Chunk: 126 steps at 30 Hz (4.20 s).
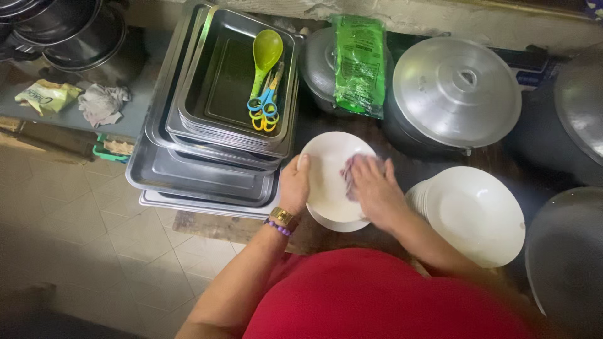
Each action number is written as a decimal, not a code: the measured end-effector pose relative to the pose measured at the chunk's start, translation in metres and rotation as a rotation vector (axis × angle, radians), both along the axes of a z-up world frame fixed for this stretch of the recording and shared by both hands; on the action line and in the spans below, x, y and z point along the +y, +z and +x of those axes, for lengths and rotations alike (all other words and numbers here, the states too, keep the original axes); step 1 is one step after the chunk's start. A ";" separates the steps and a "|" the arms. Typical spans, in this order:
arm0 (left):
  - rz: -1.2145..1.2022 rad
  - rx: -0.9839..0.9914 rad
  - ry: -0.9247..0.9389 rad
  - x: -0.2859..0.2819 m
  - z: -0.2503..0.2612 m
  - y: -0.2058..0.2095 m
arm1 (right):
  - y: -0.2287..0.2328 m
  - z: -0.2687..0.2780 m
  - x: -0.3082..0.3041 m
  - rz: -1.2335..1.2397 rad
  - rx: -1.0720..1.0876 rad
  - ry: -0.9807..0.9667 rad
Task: The person wipes several white bowls with a cloth and stacks them on a counter. The person then rinses the cloth under running water and places a patterned plate on a shelf.
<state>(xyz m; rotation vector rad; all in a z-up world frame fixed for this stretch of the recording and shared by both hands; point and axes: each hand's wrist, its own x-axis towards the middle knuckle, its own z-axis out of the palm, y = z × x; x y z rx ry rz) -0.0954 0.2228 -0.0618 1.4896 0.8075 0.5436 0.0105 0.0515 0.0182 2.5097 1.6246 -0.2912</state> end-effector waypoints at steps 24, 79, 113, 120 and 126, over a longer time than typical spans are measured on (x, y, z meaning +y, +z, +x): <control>-0.035 -0.089 -0.146 -0.011 0.021 0.016 | -0.021 -0.008 0.022 0.634 0.160 0.163; 0.173 -0.068 -0.259 -0.079 0.013 0.105 | 0.044 0.032 0.018 0.726 0.855 -1.013; -0.117 -0.166 -0.009 -0.030 0.027 0.064 | 0.029 -0.016 0.008 0.949 0.123 -0.004; 0.030 -0.290 -0.338 -0.066 0.024 0.113 | 0.023 0.059 -0.019 1.199 1.252 -0.876; 0.977 -0.700 -0.797 -0.114 0.024 0.143 | 0.059 0.119 -0.119 1.050 1.615 -0.907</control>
